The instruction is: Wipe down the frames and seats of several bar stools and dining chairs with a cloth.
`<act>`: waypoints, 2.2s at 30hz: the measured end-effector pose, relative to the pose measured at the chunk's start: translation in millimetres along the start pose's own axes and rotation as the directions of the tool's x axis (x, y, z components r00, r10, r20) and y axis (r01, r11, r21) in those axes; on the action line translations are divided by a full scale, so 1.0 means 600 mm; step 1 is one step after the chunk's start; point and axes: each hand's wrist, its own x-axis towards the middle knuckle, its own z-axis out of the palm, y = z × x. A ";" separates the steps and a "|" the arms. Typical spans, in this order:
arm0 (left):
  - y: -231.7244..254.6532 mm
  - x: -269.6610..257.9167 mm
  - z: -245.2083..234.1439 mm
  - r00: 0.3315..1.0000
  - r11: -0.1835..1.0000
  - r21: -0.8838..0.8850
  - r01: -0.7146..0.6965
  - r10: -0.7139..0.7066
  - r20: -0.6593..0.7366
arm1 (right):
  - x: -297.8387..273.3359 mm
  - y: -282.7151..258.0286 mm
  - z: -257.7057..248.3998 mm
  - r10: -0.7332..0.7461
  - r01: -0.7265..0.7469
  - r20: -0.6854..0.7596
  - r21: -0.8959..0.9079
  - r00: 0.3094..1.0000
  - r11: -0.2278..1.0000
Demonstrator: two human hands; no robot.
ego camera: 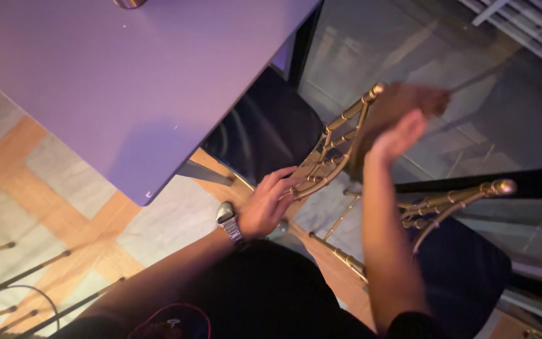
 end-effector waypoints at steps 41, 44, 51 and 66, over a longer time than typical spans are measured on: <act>0.012 0.005 0.001 0.996 0.998 0.052 -0.046 0.050 -0.077 | -0.092 -0.167 0.201 0.116 0.281 0.769 -0.365 0.629 0.888; 0.007 -0.005 0.018 0.986 0.991 -0.068 0.117 -0.124 -0.112 | -0.163 -0.195 0.183 0.301 -0.012 0.812 -0.341 0.500 0.940; -0.099 -0.047 0.047 0.705 0.575 -0.728 0.374 -0.686 -0.180 | -0.281 -0.183 0.097 0.554 0.063 0.822 -0.565 0.133 0.823; -0.046 -0.108 -0.120 0.962 0.969 0.001 0.246 -0.244 0.119 | -0.425 -0.307 0.061 0.152 0.386 0.968 -0.221 0.201 0.896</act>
